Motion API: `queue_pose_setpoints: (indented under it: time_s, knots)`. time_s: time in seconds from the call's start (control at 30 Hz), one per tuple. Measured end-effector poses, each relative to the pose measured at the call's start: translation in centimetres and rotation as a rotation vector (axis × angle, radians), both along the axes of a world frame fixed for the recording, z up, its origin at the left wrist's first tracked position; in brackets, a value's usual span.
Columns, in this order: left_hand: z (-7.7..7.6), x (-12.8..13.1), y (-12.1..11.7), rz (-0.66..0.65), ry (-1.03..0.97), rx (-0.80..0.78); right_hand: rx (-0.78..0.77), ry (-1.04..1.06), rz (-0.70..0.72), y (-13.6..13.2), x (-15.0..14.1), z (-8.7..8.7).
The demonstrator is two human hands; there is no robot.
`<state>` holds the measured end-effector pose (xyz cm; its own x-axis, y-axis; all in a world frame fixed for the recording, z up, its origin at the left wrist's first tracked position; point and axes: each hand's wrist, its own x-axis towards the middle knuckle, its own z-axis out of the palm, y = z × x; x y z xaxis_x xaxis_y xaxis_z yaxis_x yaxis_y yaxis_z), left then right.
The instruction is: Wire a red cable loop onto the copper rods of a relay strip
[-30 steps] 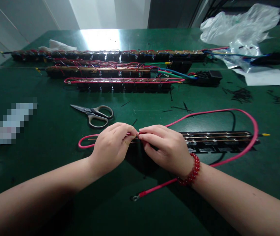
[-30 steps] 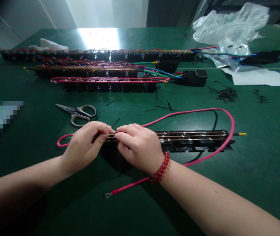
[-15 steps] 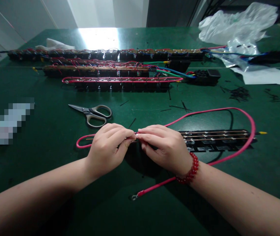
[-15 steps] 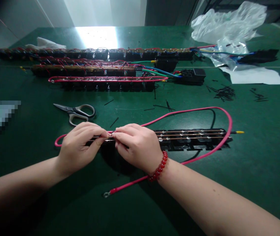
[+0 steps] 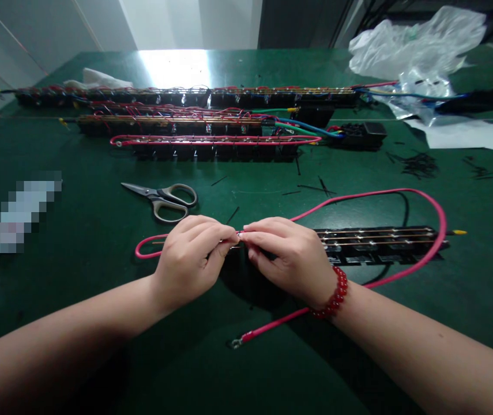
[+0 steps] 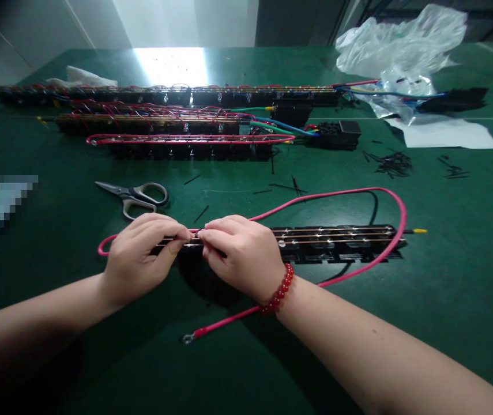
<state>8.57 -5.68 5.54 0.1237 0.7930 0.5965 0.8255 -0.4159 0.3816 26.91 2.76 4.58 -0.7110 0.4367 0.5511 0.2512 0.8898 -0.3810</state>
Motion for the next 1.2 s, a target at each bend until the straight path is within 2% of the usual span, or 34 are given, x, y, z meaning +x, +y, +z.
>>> queue_pose_setpoints:
  time_s: [0.13, 0.3, 0.43, 0.63, 0.8, 1.03, 1.2]
  knots:
    - [-0.21, -0.09, 0.05, -0.038, 0.024, 0.014, -0.011, -0.037, -0.009, -0.02, 0.00, 0.18]
    - [-0.34, -0.05, -0.02, -0.086, 0.084, 0.021, 0.005, -0.113, -0.085, -0.44, 0.04, 0.36]
    - [-0.53, 0.12, -0.05, 0.013, 0.160, -0.037, 0.129, -0.212, -0.148, -0.87, 0.03, 0.50]
    - [-0.38, 0.39, -0.04, 0.092, 0.315, -0.128, 0.089, -0.358, -0.131, -0.65, -0.06, 0.43]
    - [-0.42, 0.37, 0.03, 0.108, 0.288, -0.162, 0.081, -0.305, -0.149, -0.34, 0.05, 0.20]
    - [-0.46, 0.14, 0.06, 0.008, 0.246, -0.116, 0.046, -0.274, -0.168, -0.23, 0.02, 0.19]
    - [-0.41, 0.19, 0.10, -0.010, 0.239, -0.102, 0.059, -0.291, -0.166, -0.28, -0.01, 0.27]
